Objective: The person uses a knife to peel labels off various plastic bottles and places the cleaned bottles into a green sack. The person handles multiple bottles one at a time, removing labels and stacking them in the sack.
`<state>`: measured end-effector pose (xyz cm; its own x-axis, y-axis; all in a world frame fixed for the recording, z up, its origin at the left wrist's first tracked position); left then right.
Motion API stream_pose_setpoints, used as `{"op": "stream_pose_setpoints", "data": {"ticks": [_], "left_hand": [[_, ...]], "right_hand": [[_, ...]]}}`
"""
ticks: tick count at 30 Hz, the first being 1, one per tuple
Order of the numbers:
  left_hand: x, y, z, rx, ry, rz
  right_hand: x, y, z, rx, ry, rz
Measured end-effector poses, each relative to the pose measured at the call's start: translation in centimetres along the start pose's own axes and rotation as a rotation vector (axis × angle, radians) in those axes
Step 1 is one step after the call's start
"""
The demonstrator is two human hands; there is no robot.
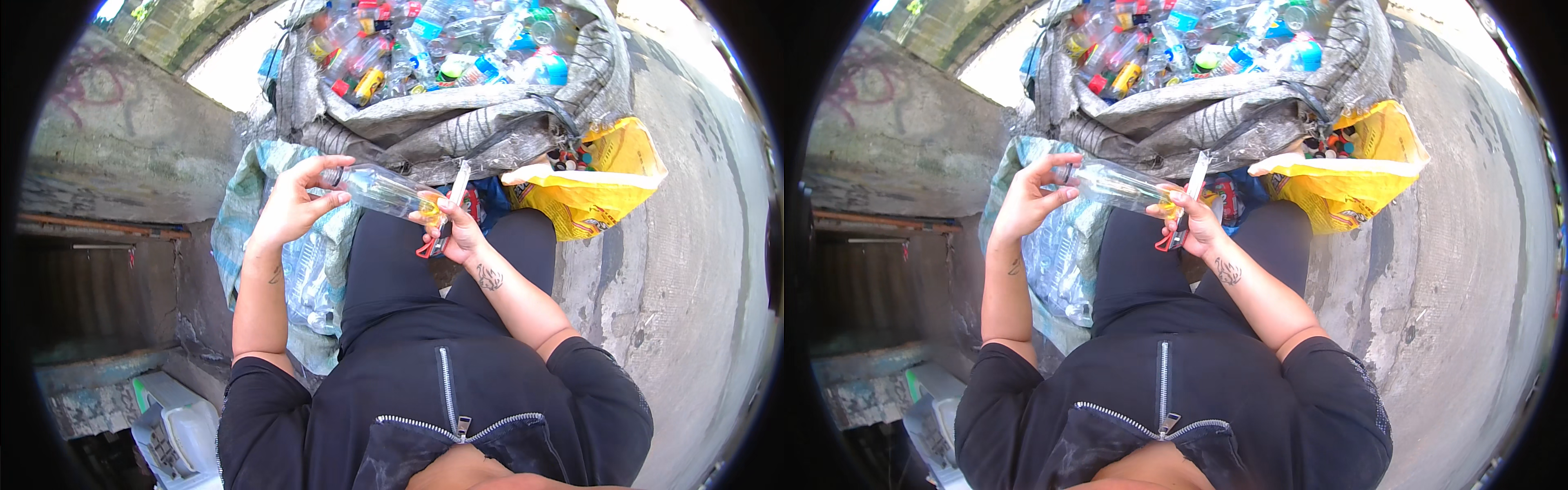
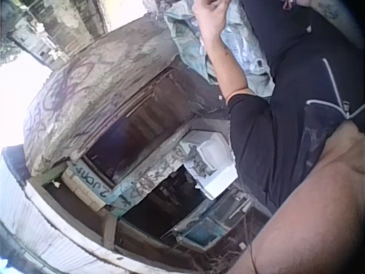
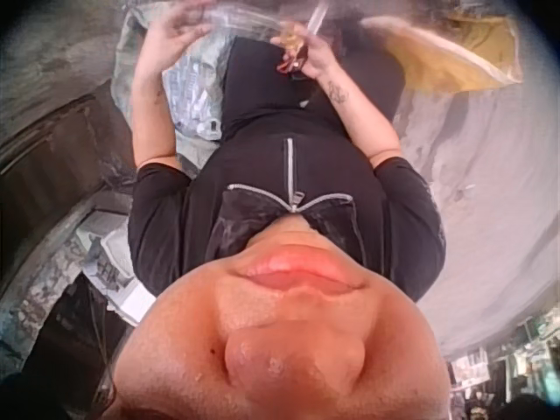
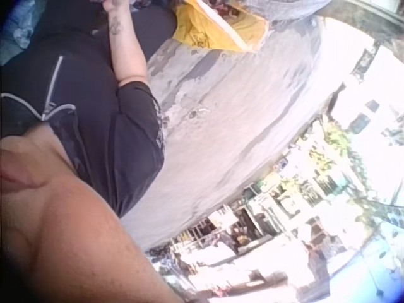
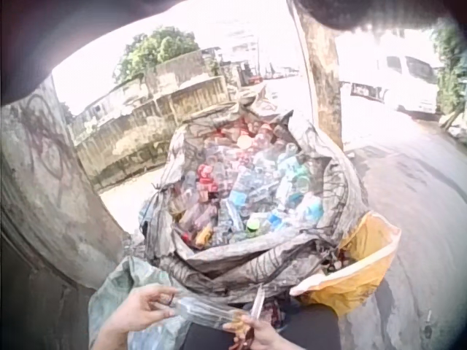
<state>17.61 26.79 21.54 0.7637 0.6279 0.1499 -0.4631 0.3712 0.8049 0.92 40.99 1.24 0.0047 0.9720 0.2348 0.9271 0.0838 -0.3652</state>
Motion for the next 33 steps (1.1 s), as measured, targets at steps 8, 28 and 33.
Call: {"op": "stream_pose_setpoints", "data": {"ticks": [8, 28, 33], "left_hand": [[12.0, -8.0, 11.1, -0.009, 0.634, 0.209], [-16.5, -17.7, 6.3, -0.388, 0.541, -0.077], [-38.1, -21.9, 0.1, -0.664, 0.241, 0.152]], "right_hand": [[-2.4, 2.3, -2.1, 0.519, 0.030, -0.169], [-5.1, 0.0, 8.4, 1.353, 0.212, 0.023], [-6.2, -0.8, 9.4, 1.285, 0.276, 0.005]]}}
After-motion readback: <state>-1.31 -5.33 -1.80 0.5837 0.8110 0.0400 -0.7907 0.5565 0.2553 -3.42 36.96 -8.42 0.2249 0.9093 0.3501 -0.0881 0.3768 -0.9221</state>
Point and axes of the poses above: each hand's wrist, its own x-axis away from the middle knuckle, its own z-axis out of the back of the hand, y = z × x, the point moved 2 cm from there along -x, towards the middle knuckle, and after that the axes turned 3 degrees about z, right-handed, at the moved point
